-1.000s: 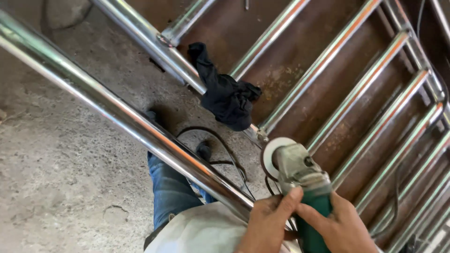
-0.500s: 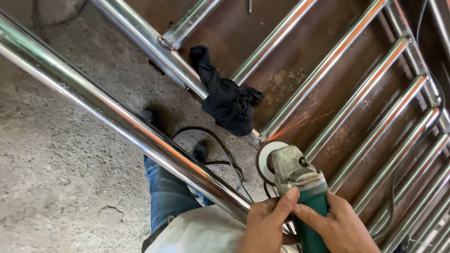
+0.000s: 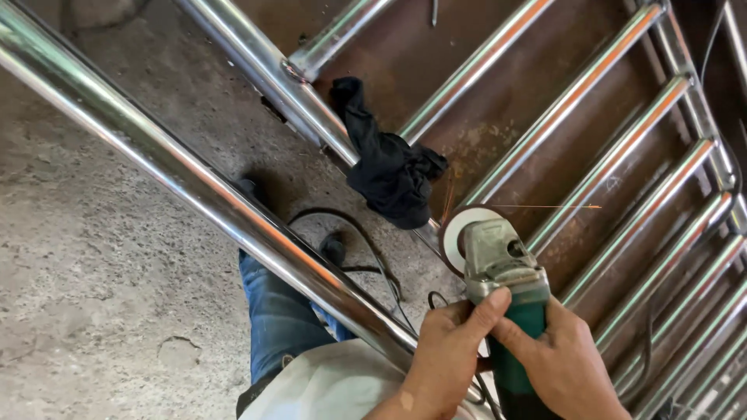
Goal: Welding and grinding metal bars to construct a metal railing.
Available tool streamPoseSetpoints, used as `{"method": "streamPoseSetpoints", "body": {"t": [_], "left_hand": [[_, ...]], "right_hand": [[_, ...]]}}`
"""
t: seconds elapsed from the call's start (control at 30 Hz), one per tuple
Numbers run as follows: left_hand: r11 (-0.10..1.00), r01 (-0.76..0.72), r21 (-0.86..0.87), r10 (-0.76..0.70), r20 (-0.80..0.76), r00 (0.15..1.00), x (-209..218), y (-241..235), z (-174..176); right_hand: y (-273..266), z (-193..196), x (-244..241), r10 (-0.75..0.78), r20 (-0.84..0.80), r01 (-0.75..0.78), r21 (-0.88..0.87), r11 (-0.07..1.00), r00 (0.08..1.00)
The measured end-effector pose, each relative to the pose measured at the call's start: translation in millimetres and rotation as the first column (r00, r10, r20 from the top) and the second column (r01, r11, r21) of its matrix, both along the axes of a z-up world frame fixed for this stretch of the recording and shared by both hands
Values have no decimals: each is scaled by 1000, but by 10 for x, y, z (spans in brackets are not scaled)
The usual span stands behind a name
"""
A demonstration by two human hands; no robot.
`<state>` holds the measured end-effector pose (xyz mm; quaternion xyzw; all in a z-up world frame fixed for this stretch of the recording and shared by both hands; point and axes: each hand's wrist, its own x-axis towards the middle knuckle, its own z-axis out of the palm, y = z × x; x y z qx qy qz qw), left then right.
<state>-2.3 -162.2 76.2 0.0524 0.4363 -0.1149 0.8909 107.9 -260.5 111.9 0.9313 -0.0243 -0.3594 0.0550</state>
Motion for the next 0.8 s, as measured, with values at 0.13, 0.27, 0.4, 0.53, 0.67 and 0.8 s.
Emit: {"method": "streamPoseSetpoints", "body": {"t": [0.13, 0.27, 0.4, 0.53, 0.67, 0.8], "left_hand": [[997, -13, 82, 11, 32, 999, 23, 9, -23], [996, -53, 69, 51, 24, 998, 18, -3, -32], [994, -45, 97, 39, 66, 997, 34, -43, -84], [993, -72, 94, 67, 55, 996, 47, -92, -148], [987, -21, 161, 9, 75, 997, 48, -105, -173], [993, -29, 115, 19, 86, 996, -30, -144, -196]], "right_hand": [[96, 27, 4, -77, -24, 80, 135, 988, 997], [164, 50, -12, -76, -44, 81, 128, 988, 996], [83, 10, -1, -67, -6, 66, 237, 969, 998], [134, 16, 18, -77, -45, 85, 199, 976, 996], [5, -44, 8, -20, 18, 15, 237, 971, 1000], [-51, -42, -61, -26, -3, 25, 317, 948, 1000]]}}
